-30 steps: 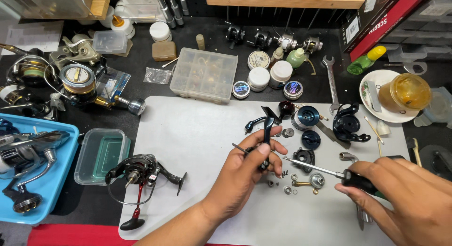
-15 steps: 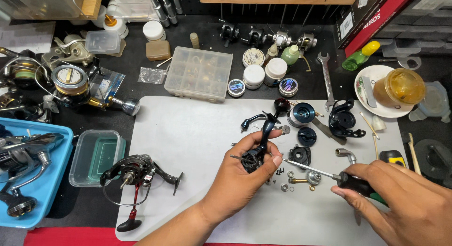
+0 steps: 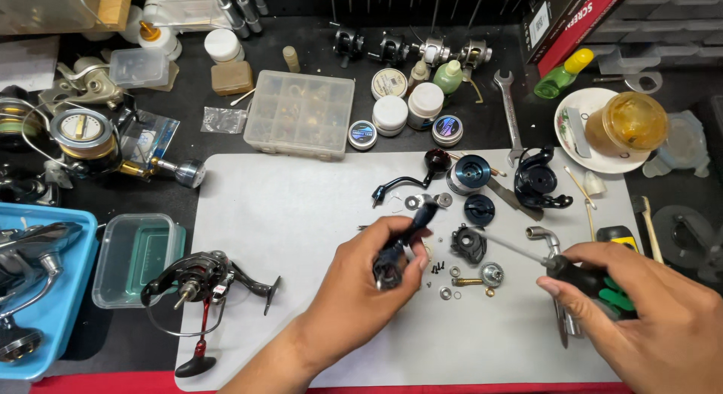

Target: The person disassembles a fishing reel using a screwdriver. They remove screws, separate the reel housing, and extract internal components such as gears and washers, placing them on the workbench.

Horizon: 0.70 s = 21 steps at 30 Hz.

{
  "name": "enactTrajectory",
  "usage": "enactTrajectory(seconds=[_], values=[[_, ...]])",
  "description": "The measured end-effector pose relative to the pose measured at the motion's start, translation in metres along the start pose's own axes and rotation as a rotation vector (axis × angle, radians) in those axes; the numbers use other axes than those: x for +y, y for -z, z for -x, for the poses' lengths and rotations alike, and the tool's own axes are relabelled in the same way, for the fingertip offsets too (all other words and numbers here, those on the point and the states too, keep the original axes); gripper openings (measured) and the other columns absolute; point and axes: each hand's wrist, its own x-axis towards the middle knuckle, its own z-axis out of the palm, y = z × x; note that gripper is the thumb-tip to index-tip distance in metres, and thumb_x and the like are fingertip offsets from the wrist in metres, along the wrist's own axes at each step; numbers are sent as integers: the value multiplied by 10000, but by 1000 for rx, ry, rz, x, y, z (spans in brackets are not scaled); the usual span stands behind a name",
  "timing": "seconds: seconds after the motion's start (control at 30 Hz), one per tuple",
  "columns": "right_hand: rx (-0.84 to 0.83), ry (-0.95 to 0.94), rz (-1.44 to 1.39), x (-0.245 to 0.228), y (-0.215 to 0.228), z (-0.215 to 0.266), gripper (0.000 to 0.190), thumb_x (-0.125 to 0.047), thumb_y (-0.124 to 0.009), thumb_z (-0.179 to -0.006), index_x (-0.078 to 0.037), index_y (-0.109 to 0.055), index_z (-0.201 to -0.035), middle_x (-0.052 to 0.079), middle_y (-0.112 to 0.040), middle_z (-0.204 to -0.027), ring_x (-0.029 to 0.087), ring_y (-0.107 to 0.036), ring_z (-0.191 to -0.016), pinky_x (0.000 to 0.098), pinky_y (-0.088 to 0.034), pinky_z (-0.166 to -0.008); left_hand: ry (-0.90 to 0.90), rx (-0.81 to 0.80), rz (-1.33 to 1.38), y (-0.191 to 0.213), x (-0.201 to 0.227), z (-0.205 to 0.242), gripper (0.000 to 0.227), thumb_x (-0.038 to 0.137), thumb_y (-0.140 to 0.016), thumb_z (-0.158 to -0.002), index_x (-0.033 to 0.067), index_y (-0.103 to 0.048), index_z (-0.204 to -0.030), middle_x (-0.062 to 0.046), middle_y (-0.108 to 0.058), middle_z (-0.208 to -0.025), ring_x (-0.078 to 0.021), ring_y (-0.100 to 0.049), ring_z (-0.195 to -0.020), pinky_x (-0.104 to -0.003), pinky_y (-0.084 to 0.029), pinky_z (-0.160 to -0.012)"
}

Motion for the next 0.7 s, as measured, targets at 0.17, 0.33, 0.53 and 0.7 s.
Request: enactTrajectory(seconds=[0.17,0.33,0.53,0.7], values=[[7,-392,23,6,-5,19,258,-272,-826,-924,-113,-751,-1112,-1,-733,-966,101,-648,-864,254,-506,-862,-164,-189,-283,2,-5,5,253,164,-625,-962,92,-580,-1200,-51,-716,-1062,-200,-706,-921,-311,-545,-843],[33,-504,-3,13,-9,26,308,-243,-830,-933,-75,-763,-1182,63,-746,-1036,144,-693,-1029,293,-535,-921,-275,-379,-385,3,-11,8,249,92,-546,-1002,12,-527,-1238,-146,-651,-1112,-301,-646,-940,-397,-522,-831],[-12,-530,-159,25,-12,29,328,-223,-818,-848,-77,-734,-1130,36,-748,-1047,109,-671,-972,259,-506,-958,-361,-483,-580,-5,-21,11,306,-29,-559,-912,-10,-525,-1215,-167,-621,-1011,-348,-596,-865,-445,-486,-764],[-43,-534,-156,22,-16,26,319,-260,-818,-835,-110,-737,-1105,16,-753,-960,107,-675,-874,255,-519,-878,-440,-495,-710,-9,-22,12,304,-118,-512,-808,6,-510,-1086,-156,-563,-888,-357,-545,-746,-454,-464,-682]])
